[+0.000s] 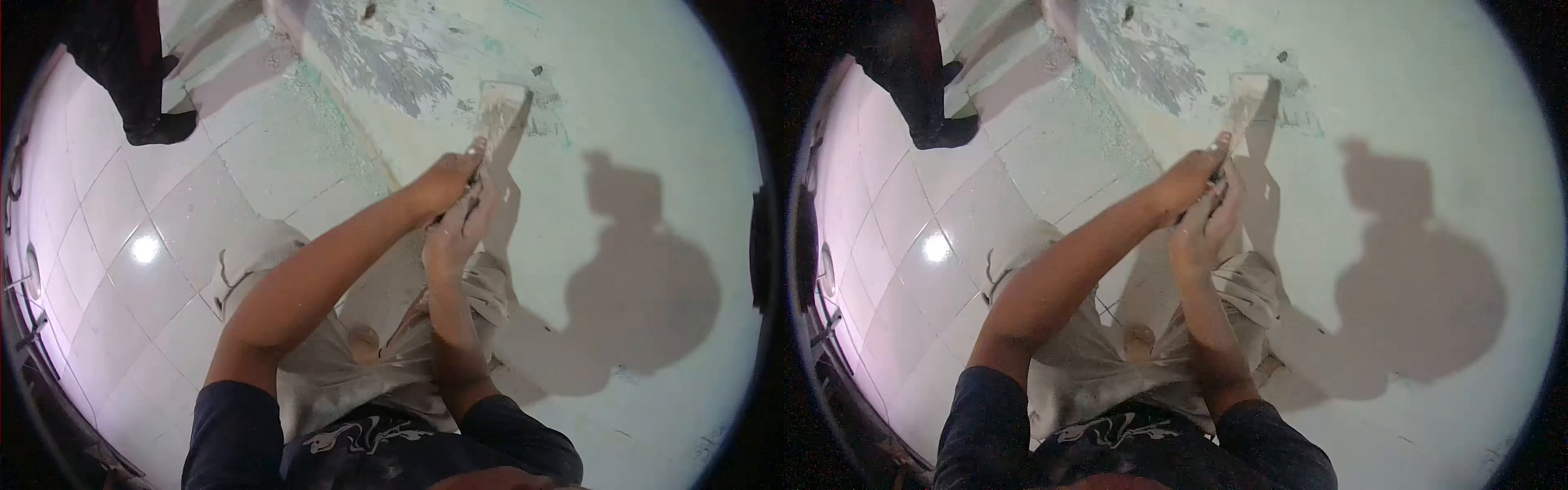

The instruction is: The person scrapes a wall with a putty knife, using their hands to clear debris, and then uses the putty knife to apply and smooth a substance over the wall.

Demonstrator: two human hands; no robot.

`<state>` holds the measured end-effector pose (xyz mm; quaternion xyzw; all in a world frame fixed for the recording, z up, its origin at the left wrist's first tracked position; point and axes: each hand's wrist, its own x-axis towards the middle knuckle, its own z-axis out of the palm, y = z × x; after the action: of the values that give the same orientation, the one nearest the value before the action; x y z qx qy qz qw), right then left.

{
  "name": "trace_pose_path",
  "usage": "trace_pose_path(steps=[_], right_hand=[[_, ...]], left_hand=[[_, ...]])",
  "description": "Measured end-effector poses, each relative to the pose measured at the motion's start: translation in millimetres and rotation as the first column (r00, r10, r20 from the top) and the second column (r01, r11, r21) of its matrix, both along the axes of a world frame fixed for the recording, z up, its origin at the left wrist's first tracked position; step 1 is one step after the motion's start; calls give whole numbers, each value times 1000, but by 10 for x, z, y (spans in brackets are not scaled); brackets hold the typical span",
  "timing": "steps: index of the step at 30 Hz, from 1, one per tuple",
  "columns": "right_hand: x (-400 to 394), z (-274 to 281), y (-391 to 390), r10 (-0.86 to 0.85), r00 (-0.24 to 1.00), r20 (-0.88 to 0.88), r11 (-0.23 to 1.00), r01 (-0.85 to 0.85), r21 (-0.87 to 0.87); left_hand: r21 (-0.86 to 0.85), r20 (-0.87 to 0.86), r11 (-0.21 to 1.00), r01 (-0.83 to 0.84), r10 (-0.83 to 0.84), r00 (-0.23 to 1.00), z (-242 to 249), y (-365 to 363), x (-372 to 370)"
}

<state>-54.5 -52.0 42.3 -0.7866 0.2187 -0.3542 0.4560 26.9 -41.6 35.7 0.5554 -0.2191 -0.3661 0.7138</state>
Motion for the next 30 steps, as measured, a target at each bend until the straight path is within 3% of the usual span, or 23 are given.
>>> trace_pose_path(steps=[1,2,3,5,7,10,12,13,15,16,17,19,20,23,27,30], right_hand=[[-22,-37,14,12,996,93,959,-37,279],[14,-142,-119,19,999,29,999,-20,28],[38,-137,-103,14,1000,-1,999,-14,34],[149,-10,-63,-25,998,-61,990,16,-143],[73,-145,-118,-1,1000,-5,977,0,-212],[-120,-120,-34,6,1000,-20,979,-2,206],[-201,-193,-99,18,1000,-6,982,-17,186],[-206,-223,-113,30,999,19,986,-33,165],[-182,-251,-105,60,998,19,988,-62,140],[-164,-250,-83,91,996,21,990,-92,102],[-160,-248,-60,82,996,18,991,-84,103],[-116,-236,-25,137,990,30,989,-139,50],[-98,-309,-55,215,969,118,958,-233,169],[-125,-359,-39,249,967,63,959,-255,126],[-108,-306,-81,345,937,55,913,-349,210],[-144,-93,-166,359,933,-18,910,-346,227]], left_hand=[[0,378,971,-238,220,899,21,6,-26],[86,-53,990,109,-104,993,-5,-15,94],[88,-83,989,116,-109,991,65,89,144],[-53,-428,969,242,-241,871,163,143,249],[26,-351,982,187,-166,921,31,70,142],[113,-365,988,100,-53,930,-96,52,-121],[30,-157,999,39,-33,987,-154,34,-205],[25,-150,999,36,-32,988,-104,57,-207],[168,-340,986,-14,71,938,-20,117,-229],[148,-236,989,31,5,972,-174,79,-144],[148,-239,988,39,-3,971,-311,63,-175],[43,-381,999,16,2,925,-130,195,-111],[119,-398,992,-48,92,913,-23,238,-130],[108,-395,994,-16,57,917,-137,311,-88],[92,-433,990,-105,135,891,-35,370,-97],[108,-266,982,-157,181,947,-1,403,-53]])
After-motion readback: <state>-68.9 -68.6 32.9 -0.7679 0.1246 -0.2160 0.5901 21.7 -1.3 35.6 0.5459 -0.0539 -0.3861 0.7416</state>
